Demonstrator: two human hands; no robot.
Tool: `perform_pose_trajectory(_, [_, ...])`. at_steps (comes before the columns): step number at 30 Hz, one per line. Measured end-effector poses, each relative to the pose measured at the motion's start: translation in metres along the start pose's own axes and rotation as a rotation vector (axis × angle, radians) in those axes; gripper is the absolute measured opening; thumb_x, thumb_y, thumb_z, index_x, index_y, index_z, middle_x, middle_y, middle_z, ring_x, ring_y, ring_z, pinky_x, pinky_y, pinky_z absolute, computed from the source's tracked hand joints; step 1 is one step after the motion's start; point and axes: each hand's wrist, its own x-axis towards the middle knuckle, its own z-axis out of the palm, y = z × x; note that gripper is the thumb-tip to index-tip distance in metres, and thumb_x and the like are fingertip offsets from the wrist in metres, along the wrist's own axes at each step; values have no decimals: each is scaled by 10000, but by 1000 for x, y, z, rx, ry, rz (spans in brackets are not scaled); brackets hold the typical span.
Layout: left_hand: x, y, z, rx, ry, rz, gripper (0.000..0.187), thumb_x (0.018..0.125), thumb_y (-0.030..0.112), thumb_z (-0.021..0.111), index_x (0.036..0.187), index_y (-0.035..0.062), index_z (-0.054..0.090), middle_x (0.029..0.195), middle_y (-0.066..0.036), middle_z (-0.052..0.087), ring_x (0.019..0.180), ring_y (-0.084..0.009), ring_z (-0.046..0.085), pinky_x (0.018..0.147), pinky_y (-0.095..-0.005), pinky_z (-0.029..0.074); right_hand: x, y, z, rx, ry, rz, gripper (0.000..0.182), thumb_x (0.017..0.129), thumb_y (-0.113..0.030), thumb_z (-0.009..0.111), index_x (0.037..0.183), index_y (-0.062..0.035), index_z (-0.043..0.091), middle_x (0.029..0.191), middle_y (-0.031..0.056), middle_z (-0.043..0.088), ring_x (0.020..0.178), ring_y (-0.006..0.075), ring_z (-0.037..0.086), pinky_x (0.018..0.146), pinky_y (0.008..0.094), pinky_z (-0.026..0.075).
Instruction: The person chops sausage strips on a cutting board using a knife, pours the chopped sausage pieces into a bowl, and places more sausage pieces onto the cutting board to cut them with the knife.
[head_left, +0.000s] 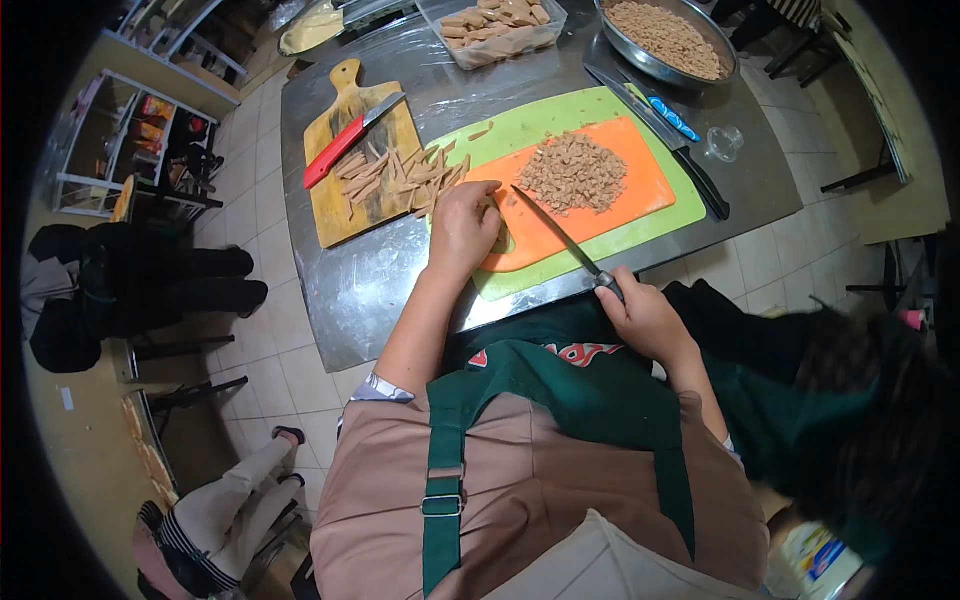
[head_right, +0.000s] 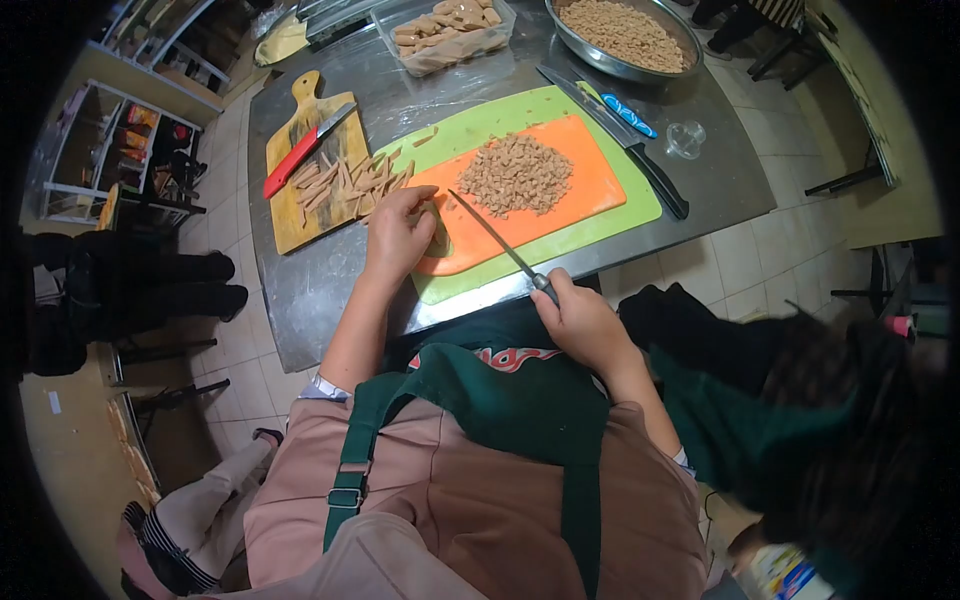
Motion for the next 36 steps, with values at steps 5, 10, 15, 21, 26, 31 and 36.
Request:
perform_pose_trajectory(5, [-3, 4, -2, 77, -25, 1, 145, 723, 126, 634, 810, 16, 669, 776, -135, 626, 746, -301, 580, 705, -382, 462, 3, 3, 8, -45, -5, -47, 257, 902, -264, 496, 917, -15, 434, 685, 244, 593, 682, 436, 576, 599, 506, 440])
perform_pose_trajectory(10, [-6, 7, 9, 109, -19, -26, 147, 727, 178, 668, 745, 32, 677, 718, -117, 608, 710, -291, 567, 671, -376, 452, 6, 1, 6, -110, -4, -57, 255, 901, -262, 501, 915, -18, 431, 668, 232, 593, 664, 428, 579, 592, 505, 441])
perform_pose_trajectory(15, [-4, 5, 12, 95, -2, -36, 129, 717, 160, 659, 726, 32, 667, 690, -109, 589, 690, -291, 560, 661, -386, 451, 7, -7, -1, -213, -35, 7, 259, 906, -265, 487, 912, -13, 429, 669, 227, 595, 656, 423, 581, 589, 505, 442])
perform_pose_trajectory(21, [-5, 6, 15, 55, 31, -10, 122, 728, 141, 631, 727, 24, 665, 695, -112, 588, 692, -292, 563, 648, -393, 454, 31, 2, 17, -146, -22, -58, 249, 909, -241, 485, 953, -5, 421, 691, 275, 568, 691, 473, 542, 602, 501, 424])
perform_pose_trajectory(26, [-3, -4, -8, 39, 4, 41, 177, 756, 112, 590, 878, 17, 675, 792, -134, 613, 758, -303, 590, 702, -381, 470, 41, -3, 1, 14, -115, 58, 296, 921, -291, 448, 953, 4, 442, 778, 293, 584, 784, 468, 556, 675, 491, 432])
perform_pose_trajectory(31, [2, -5, -48, 60, 90, -86, 150, 750, 91, 599, 847, 2, 669, 782, -149, 616, 754, -319, 585, 708, -389, 464, 31, -2, -15, 114, -108, 147, 309, 921, -316, 461, 961, -9, 463, 838, 293, 586, 841, 465, 551, 708, 462, 435])
perform_pose_trajectory(36, [-8, 8, -43, 33, -80, -145, 218, 734, 169, 655, 839, -22, 656, 725, -173, 609, 692, -327, 592, 659, -404, 470, 27, -6, -15, 14, -195, 65, 325, 921, -329, 463, 958, -6, 459, 842, 288, 592, 851, 466, 552, 707, 470, 434])
